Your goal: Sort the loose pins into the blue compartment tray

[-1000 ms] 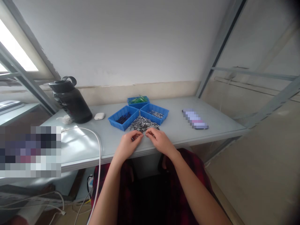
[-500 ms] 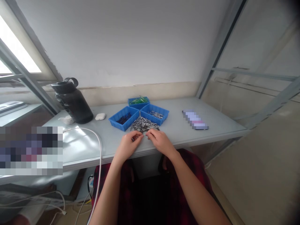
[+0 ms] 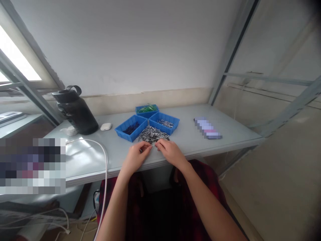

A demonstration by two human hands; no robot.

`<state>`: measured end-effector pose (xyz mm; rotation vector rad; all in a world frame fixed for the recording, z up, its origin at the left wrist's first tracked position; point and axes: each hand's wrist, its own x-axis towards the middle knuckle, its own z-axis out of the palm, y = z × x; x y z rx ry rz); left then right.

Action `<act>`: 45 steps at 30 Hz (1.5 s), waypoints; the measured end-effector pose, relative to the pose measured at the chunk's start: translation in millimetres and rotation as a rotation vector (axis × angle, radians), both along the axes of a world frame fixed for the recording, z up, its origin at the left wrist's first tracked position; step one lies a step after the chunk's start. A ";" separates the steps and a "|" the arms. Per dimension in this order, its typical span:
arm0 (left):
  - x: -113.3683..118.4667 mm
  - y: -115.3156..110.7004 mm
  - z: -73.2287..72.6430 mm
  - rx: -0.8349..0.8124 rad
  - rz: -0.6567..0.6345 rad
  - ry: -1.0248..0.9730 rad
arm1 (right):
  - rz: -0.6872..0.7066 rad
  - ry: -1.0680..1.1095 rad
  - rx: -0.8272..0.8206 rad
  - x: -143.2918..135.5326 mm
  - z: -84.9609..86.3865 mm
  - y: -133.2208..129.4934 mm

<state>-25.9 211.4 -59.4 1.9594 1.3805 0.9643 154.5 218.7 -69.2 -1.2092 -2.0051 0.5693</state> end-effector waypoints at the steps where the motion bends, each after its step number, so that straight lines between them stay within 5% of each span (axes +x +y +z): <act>1: 0.1 0.2 0.0 -0.003 -0.002 0.001 | 0.010 -0.003 0.001 0.3 -0.6 0.3; 25: 2.0 -1.3 -1.8 0.030 0.025 0.029 | 0.054 0.087 0.055 1.3 -0.4 -0.5; 31: -15.3 -3.3 18.5 0.345 0.376 0.203 | -0.015 0.166 0.038 0.3 -3.6 -0.2; 34: -31.5 7.0 40.1 0.373 0.542 0.348 | -0.017 0.111 0.019 0.1 -2.5 -2.1; 37: -39.8 15.4 49.0 0.361 0.578 0.390 | 0.002 0.064 0.040 0.1 -1.3 -3.3; 45: -25.5 -0.5 10.4 0.202 0.447 0.481 | 0.011 0.023 0.104 0.8 -2.6 -2.6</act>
